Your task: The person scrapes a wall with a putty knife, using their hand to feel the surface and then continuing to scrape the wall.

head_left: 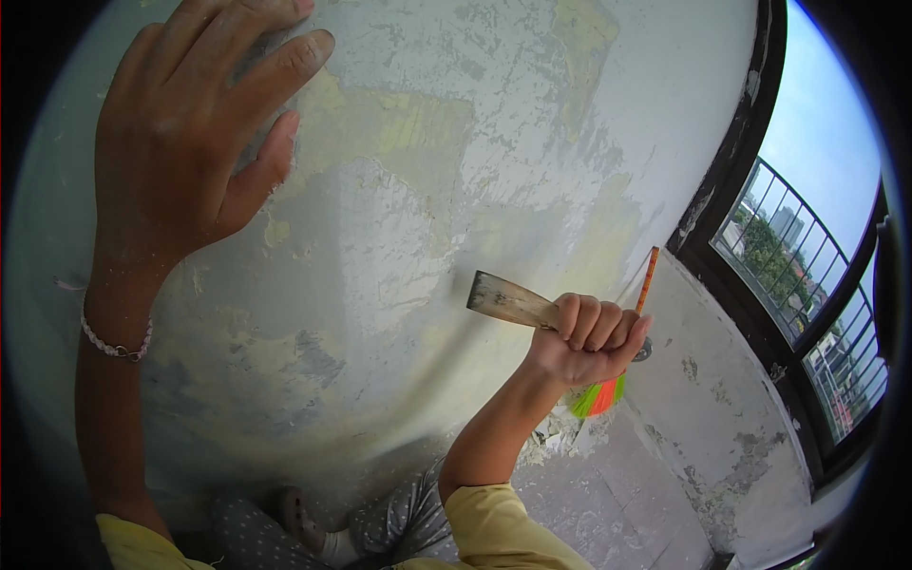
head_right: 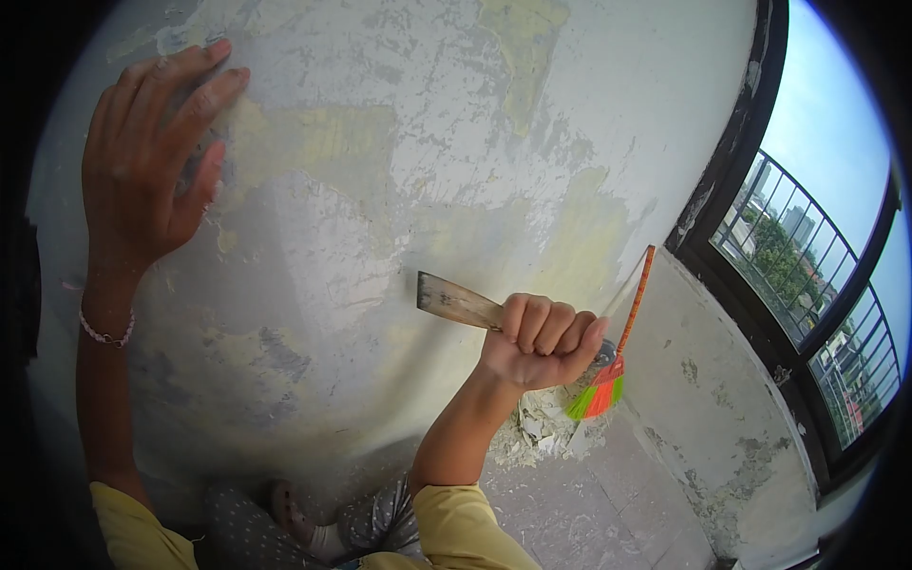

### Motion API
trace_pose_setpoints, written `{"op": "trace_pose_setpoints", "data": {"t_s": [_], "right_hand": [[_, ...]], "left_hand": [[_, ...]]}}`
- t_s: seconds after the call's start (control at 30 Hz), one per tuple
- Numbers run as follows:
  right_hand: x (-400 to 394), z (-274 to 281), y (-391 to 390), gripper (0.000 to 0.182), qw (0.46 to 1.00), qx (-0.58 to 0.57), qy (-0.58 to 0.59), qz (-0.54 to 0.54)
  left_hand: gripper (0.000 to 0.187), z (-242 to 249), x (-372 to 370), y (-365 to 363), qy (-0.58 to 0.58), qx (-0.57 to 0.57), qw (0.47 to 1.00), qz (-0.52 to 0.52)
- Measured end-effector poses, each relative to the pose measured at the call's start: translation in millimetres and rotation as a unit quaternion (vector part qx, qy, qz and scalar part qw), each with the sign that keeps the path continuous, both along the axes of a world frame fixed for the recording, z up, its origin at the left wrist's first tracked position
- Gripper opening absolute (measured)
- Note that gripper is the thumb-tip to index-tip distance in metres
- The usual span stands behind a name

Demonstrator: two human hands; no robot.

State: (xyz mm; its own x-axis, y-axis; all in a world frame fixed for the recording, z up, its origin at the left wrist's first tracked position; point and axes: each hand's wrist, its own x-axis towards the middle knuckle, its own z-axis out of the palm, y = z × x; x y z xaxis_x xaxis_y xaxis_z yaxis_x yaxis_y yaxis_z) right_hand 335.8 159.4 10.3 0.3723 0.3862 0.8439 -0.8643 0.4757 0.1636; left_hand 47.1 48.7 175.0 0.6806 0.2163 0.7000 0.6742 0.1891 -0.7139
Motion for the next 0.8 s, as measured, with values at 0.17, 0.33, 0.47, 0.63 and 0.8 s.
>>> {"op": "trace_pose_setpoints", "data": {"t_s": [0.17,0.33,0.47,0.63,0.8], "right_hand": [[2.6,3.6,9.7,0.05,0.995,-0.066,0.071,-0.004],[-11.9,0.8,8.2,0.05,0.997,-0.044,-0.018,0.056],[25.7,-0.7,-0.3,0.05,0.992,0.047,0.103,0.059],[-80.9,1.7,4.1,0.048,0.974,0.023,-0.161,0.159],[-34.7,6.9,-11.6,0.048,0.99,0.083,-0.042,0.108]], "left_hand": [[0.042,-0.3,0.5,-1.5,-0.008,-0.006,1.0,0.005],[0.043,0.0,-0.4,-0.5,-0.003,-0.002,1.0,0.006],[0.043,-0.9,-1.5,0.0,0.009,0.005,1.0,0.012],[0.041,0.2,3.2,-1.7,-0.011,-0.006,1.0,0.007],[0.04,-0.6,1.8,-0.4,0.005,0.0,1.0,0.0]]}}
